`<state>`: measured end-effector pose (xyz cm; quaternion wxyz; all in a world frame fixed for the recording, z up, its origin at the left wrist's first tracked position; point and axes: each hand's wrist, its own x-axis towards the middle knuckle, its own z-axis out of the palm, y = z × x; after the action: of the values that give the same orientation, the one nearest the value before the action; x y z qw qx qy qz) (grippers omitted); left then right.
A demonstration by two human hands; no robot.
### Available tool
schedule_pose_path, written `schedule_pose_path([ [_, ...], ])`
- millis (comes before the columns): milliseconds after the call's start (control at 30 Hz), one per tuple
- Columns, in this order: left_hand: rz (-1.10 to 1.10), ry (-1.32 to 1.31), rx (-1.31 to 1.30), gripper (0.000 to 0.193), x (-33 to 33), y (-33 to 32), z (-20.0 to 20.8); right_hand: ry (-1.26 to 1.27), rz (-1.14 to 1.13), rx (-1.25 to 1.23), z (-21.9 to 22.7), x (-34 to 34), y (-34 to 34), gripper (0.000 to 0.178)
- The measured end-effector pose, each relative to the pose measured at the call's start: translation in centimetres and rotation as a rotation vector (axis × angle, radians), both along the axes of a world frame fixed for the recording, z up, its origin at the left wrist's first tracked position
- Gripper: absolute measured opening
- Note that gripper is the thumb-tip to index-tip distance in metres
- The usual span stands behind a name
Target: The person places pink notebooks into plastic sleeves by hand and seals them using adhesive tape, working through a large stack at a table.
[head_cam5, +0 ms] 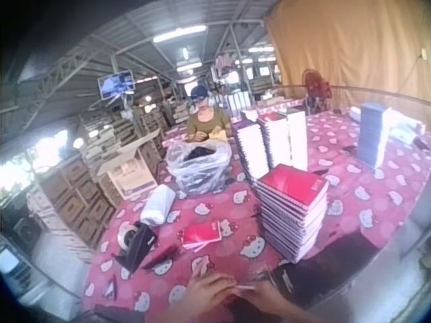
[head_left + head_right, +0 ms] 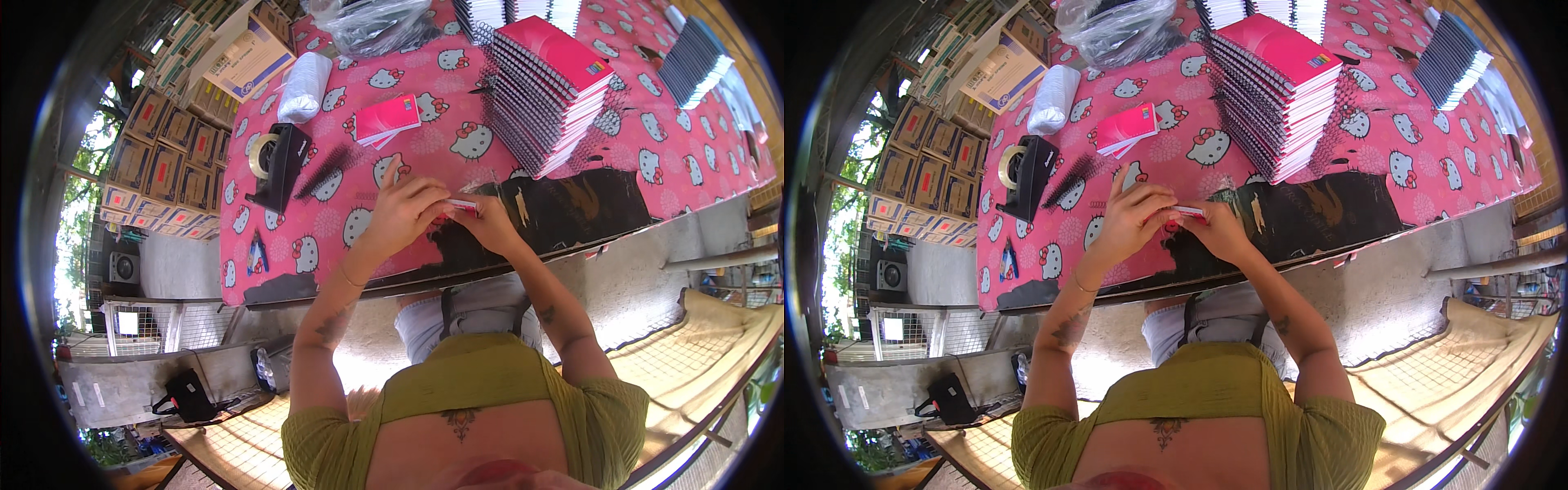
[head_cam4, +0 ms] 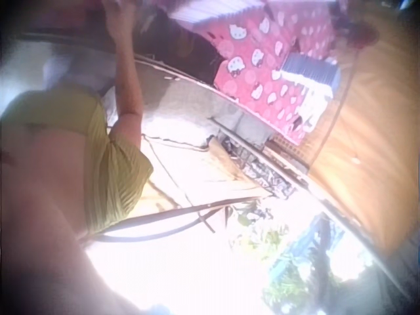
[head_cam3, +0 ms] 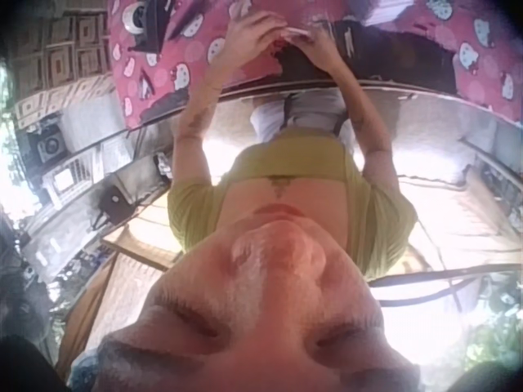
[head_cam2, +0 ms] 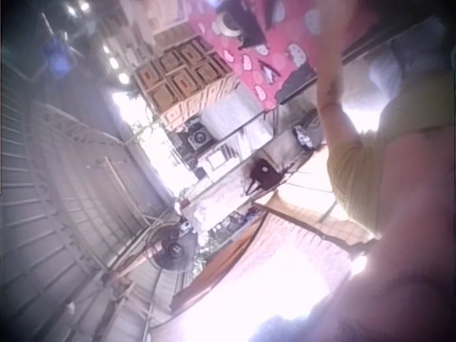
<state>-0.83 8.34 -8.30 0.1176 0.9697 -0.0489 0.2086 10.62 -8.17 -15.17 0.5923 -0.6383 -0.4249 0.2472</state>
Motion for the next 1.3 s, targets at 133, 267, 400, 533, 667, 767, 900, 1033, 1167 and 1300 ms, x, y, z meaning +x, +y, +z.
schedule_pose_path([
  [133, 0.158, 0.044, 0.109, 0.075, -2.5, -4.8, -3.6, 0.027, -0.013, -0.008, -0.5, -0.2, 0.1, 0.027],
  [267, 0.228, 0.066, 0.123, 0.094, -2.2, -5.3, -4.3, -0.025, -0.054, 0.073, -0.4, 0.0, 0.3, 0.028],
  [400, 0.256, 0.110, 0.270, 0.091, -0.7, -4.3, -3.3, -0.048, -0.025, -0.017, -0.5, 0.0, 0.1, 0.029],
  [533, 0.201, 0.047, 0.128, 0.086, -2.8, -6.5, -5.0, -0.059, -0.037, -0.023, -0.1, -0.5, 0.1, 0.025],
  [667, 0.182, 0.051, 0.113, 0.086, -1.2, -5.8, -3.6, -0.120, 0.001, -0.027, -0.4, -0.3, -0.1, 0.024],
  [767, 0.197, -0.107, 0.030, 0.072, -2.7, -7.2, -4.7, -0.090, -0.010, -0.047, -0.1, -0.2, 0.2, 0.026],
  [900, 0.184, -0.098, -0.076, 0.039, -0.5, -4.0, -1.3, -0.184, 0.000, -0.092, 2.1, -0.2, -0.3, 0.029],
  [1033, 0.120, -0.106, -0.145, 0.018, -0.3, -3.4, -1.9, -0.275, 0.015, 0.147, 2.6, 2.1, -2.4, 0.029],
  [1167, 0.082, -0.165, -0.200, 0.020, -0.2, -3.2, -2.5, -0.085, 0.101, -0.070, 4.4, 4.1, -2.9, 0.023],
  [1300, 0.089, -0.169, -0.195, 0.022, -0.1, -3.1, -2.1, -0.219, 0.176, -0.010, 5.1, 5.0, -2.5, 0.015],
])
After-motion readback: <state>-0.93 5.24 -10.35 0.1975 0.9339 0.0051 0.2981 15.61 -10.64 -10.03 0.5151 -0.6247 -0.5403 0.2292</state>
